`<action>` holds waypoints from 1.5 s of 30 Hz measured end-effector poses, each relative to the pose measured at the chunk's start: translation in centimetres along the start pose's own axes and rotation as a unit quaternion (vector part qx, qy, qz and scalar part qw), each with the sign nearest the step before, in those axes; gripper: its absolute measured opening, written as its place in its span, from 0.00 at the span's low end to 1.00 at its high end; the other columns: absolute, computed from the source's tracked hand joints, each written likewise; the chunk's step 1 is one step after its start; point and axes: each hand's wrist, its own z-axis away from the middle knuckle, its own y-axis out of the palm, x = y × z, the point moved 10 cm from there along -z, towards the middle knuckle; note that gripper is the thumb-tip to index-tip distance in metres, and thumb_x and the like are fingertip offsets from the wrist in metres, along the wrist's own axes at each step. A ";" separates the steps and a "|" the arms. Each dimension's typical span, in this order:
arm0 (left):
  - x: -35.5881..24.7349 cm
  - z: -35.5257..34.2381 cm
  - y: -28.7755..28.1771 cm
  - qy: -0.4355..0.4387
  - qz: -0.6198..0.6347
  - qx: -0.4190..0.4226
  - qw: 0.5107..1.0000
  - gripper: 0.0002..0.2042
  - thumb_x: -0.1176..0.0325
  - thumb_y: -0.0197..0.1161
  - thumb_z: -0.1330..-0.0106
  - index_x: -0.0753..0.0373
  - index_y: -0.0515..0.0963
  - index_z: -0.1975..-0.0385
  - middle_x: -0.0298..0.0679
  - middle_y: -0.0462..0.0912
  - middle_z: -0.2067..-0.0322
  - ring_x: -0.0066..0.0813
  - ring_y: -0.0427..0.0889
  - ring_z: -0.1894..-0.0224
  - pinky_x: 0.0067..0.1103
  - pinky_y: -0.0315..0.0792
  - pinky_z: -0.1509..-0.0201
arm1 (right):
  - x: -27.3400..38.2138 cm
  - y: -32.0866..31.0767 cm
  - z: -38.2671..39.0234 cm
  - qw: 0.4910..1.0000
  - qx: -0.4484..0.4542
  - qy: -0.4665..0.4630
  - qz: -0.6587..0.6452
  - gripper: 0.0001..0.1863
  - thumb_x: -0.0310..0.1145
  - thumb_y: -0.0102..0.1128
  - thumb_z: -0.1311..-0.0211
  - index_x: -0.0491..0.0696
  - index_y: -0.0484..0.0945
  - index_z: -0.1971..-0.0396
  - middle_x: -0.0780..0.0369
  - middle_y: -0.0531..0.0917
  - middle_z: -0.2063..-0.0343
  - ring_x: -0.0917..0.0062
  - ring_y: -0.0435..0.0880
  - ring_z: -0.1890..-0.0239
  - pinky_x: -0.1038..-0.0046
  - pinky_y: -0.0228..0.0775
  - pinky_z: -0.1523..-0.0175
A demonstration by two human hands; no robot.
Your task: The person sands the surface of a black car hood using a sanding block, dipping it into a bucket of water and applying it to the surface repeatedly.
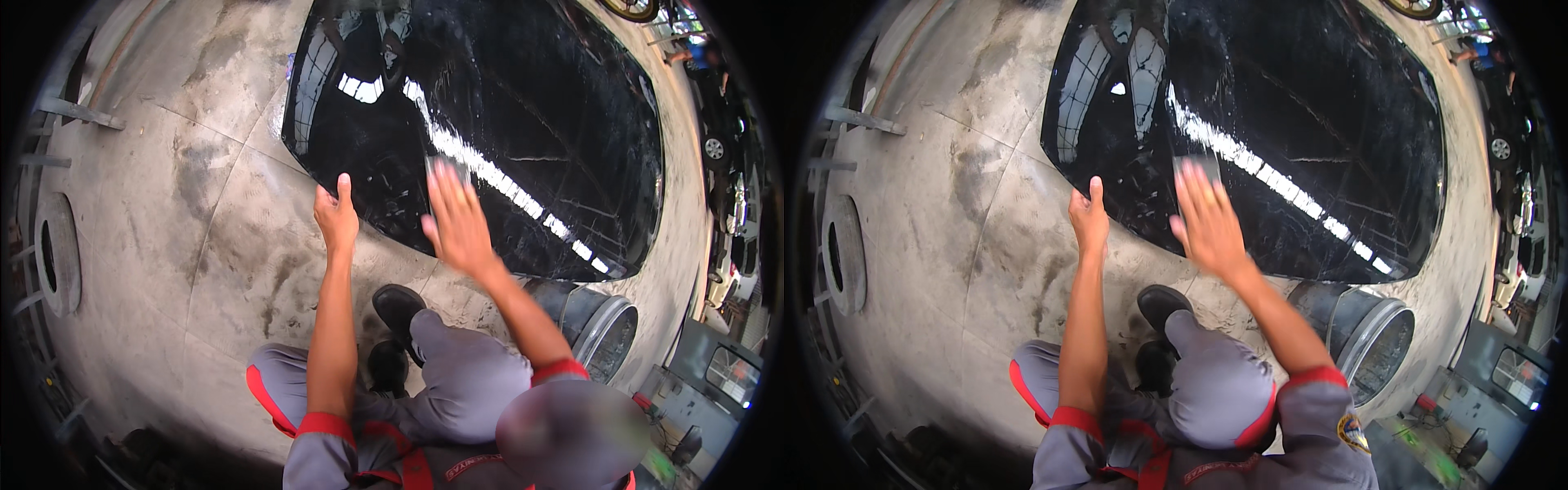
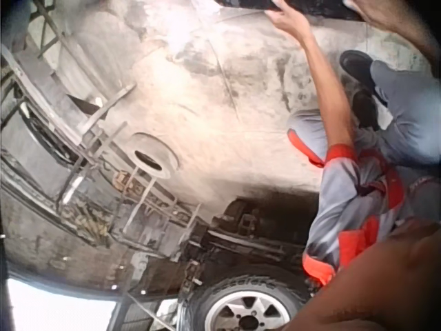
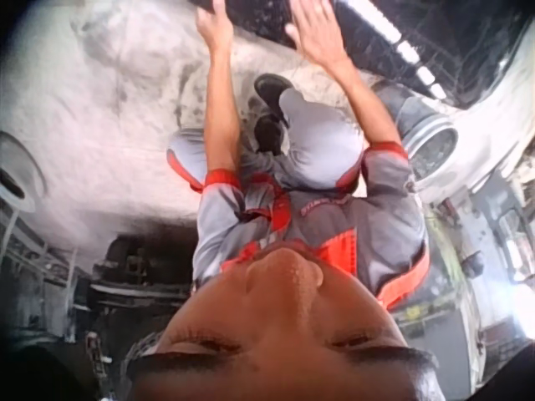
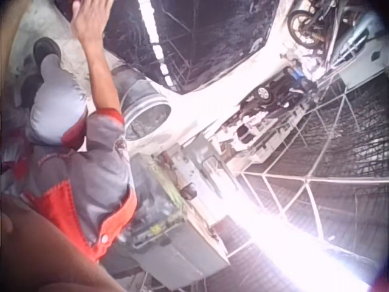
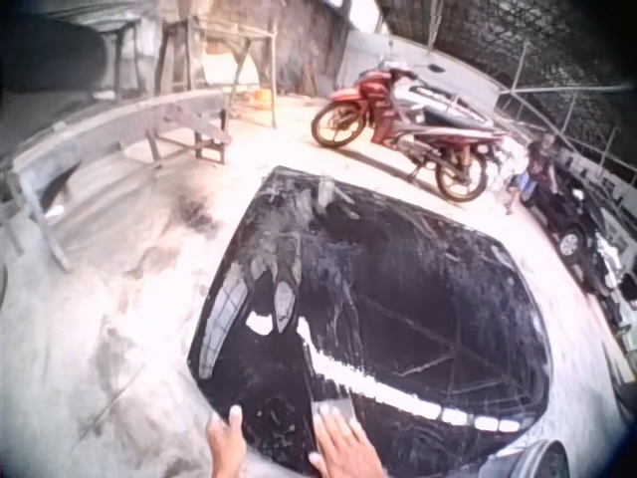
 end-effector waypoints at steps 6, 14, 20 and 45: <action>0.2 -0.3 0.3 0.036 -0.029 -0.016 0.999 0.21 0.53 0.62 0.25 0.68 0.79 0.48 0.36 0.81 0.66 0.23 0.72 0.68 0.27 0.72 0.56 | 0.0 0.7 2.5 0.997 0.078 -0.012 0.000 0.41 0.48 0.54 0.28 0.41 0.54 0.24 0.52 0.54 0.22 0.61 0.50 0.20 0.56 0.44 0.20; 0.8 0.1 1.6 -0.047 -0.006 0.052 0.998 0.20 0.55 0.60 0.23 0.66 0.77 0.45 0.36 0.83 0.53 0.21 0.76 0.55 0.21 0.70 0.45 | 0.1 2.5 7.6 0.995 0.088 0.041 -0.011 0.42 0.49 0.55 0.29 0.41 0.54 0.24 0.52 0.52 0.21 0.60 0.50 0.19 0.54 0.44 0.21; 0.2 -0.1 1.5 0.042 0.036 -0.001 0.998 0.20 0.55 0.62 0.25 0.68 0.79 0.49 0.37 0.84 0.61 0.25 0.77 0.63 0.27 0.73 0.51 | -3.7 -1.4 -4.1 1.000 -0.004 0.016 0.012 0.36 0.46 0.47 0.23 0.40 0.55 0.25 0.50 0.56 0.23 0.58 0.52 0.21 0.57 0.44 0.20; 1.2 -0.1 1.9 -0.045 -0.006 0.044 0.998 0.19 0.52 0.62 0.25 0.66 0.78 0.56 0.29 0.76 0.71 0.18 0.69 0.75 0.20 0.68 0.72 | -4.2 -0.1 9.6 0.995 0.049 0.081 -0.015 0.41 0.48 0.54 0.28 0.41 0.54 0.24 0.52 0.52 0.21 0.59 0.49 0.19 0.53 0.43 0.20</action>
